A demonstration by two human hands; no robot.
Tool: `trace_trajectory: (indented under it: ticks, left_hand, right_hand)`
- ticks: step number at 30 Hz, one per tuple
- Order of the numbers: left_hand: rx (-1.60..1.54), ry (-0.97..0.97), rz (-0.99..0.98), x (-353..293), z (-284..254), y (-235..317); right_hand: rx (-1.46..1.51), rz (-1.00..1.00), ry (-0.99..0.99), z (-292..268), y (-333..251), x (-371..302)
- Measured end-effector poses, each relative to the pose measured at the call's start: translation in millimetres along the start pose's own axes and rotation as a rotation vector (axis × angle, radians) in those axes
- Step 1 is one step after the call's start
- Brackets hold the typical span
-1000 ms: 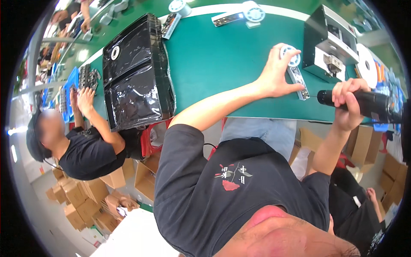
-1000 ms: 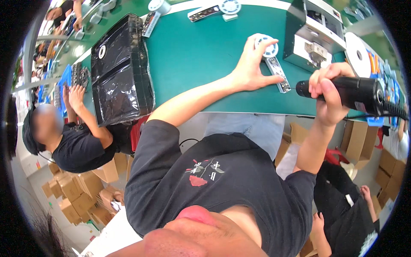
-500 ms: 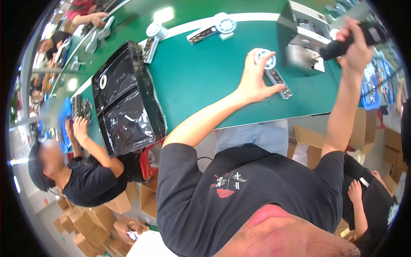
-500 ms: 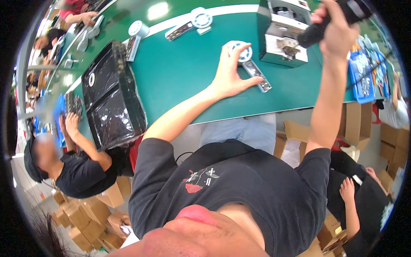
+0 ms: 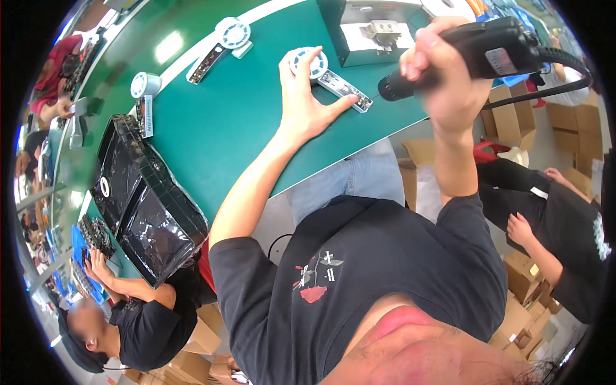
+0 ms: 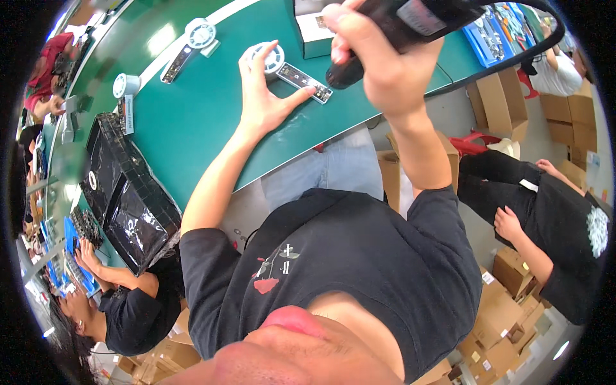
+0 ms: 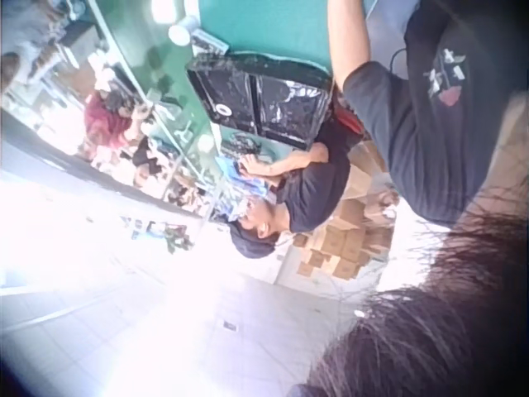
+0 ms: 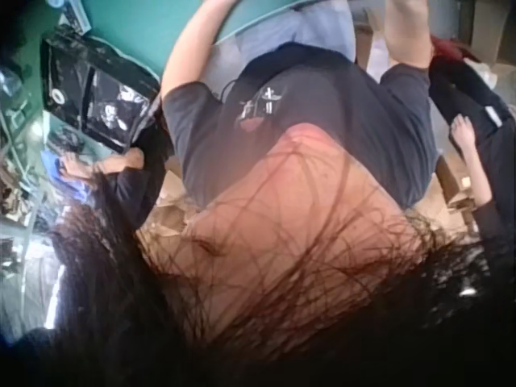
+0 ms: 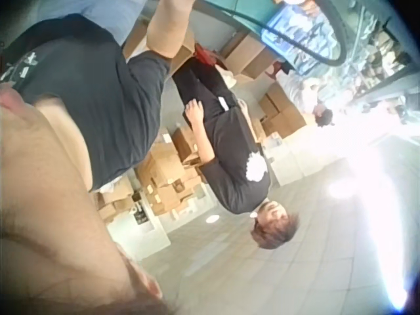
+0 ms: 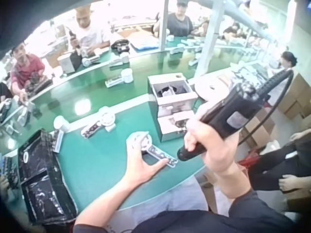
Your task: Assembling circular electronic components on a production line using an electric screwdriver.
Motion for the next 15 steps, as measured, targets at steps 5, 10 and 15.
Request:
trace_trajectory:
  ticks: [5, 10, 15]
  left_hand:
    - [0.014, -0.006, 0.007, 3.4, 3.1, 3.5]
    - [0.006, -0.014, -0.005, 1.0, 2.0, 1.9]
    - [0.01, -0.01, -0.002, 0.9, 2.3, 2.3]
  right_hand:
    - [0.007, 0.014, -0.007, 2.0, 7.2, -10.8]
    - [-0.047, 0.013, -0.024, 5.3, 11.8, -13.0]
    - [-0.033, 0.012, -0.039, 4.8, 13.1, -15.7]
Point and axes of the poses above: each hand's wrist, its own x-axis towards the middle knuckle, its own z-axis out of the palm, y = z × x, the point moved 4 cm from there along x, towards the middle knuckle, and after that the axes turned 11 degrees about z, right-handed, at the moved point
